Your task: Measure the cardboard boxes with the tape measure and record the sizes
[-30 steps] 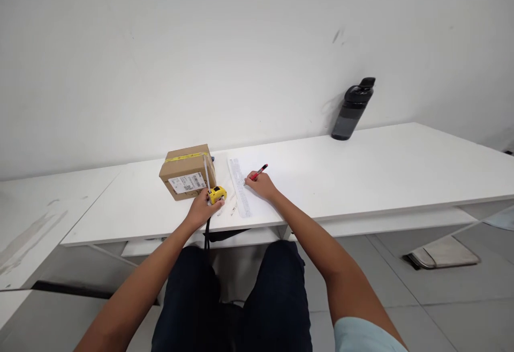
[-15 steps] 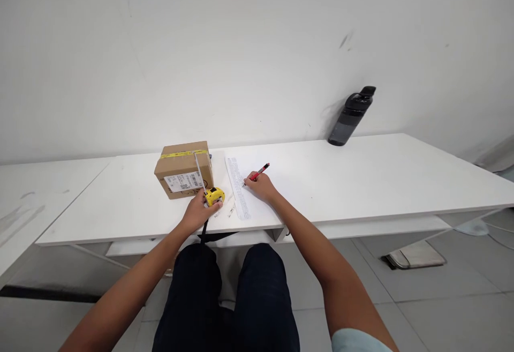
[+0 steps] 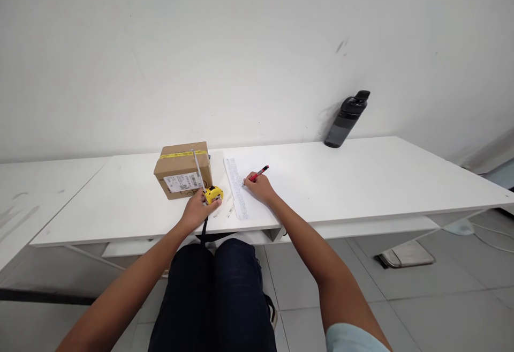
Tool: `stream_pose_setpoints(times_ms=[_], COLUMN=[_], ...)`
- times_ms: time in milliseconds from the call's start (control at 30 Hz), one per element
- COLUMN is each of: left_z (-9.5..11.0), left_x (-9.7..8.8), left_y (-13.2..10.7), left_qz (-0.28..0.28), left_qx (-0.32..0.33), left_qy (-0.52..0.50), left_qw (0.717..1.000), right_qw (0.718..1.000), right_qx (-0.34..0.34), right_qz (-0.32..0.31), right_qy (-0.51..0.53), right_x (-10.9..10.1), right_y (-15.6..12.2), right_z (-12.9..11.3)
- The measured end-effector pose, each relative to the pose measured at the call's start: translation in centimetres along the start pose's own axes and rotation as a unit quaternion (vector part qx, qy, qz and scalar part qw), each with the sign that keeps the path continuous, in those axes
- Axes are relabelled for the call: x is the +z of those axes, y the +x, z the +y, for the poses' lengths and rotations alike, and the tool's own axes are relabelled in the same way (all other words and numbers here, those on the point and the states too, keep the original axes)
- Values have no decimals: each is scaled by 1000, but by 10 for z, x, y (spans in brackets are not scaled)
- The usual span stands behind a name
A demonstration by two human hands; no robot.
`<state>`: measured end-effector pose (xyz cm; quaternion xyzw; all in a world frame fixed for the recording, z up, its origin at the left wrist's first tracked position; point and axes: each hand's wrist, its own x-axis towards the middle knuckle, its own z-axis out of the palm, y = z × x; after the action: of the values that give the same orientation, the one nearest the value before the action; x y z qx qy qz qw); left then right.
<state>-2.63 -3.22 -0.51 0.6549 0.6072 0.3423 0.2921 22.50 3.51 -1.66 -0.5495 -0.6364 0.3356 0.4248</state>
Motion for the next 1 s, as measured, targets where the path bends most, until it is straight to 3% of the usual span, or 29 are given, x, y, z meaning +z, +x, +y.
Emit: stream_pose_setpoints(times_ms=[233,533,1000], left_z=[5,-4,4], left_x=[-3,1,-1], left_y=[-5,-4,-6], left_qz=[0,-6,-4], left_qx=[0,25,15], left_qy=[16,-5,1], left_qw=[1000,1000,1000], right_qw=[1000,1000,1000], right_qx=[-8,-1,-2], right_qz=[-2,17,21], right_qy=[-1,0,-6], right_x=[2,0,0], right_y=[1,-1,-3], right_z=[2,-1,0])
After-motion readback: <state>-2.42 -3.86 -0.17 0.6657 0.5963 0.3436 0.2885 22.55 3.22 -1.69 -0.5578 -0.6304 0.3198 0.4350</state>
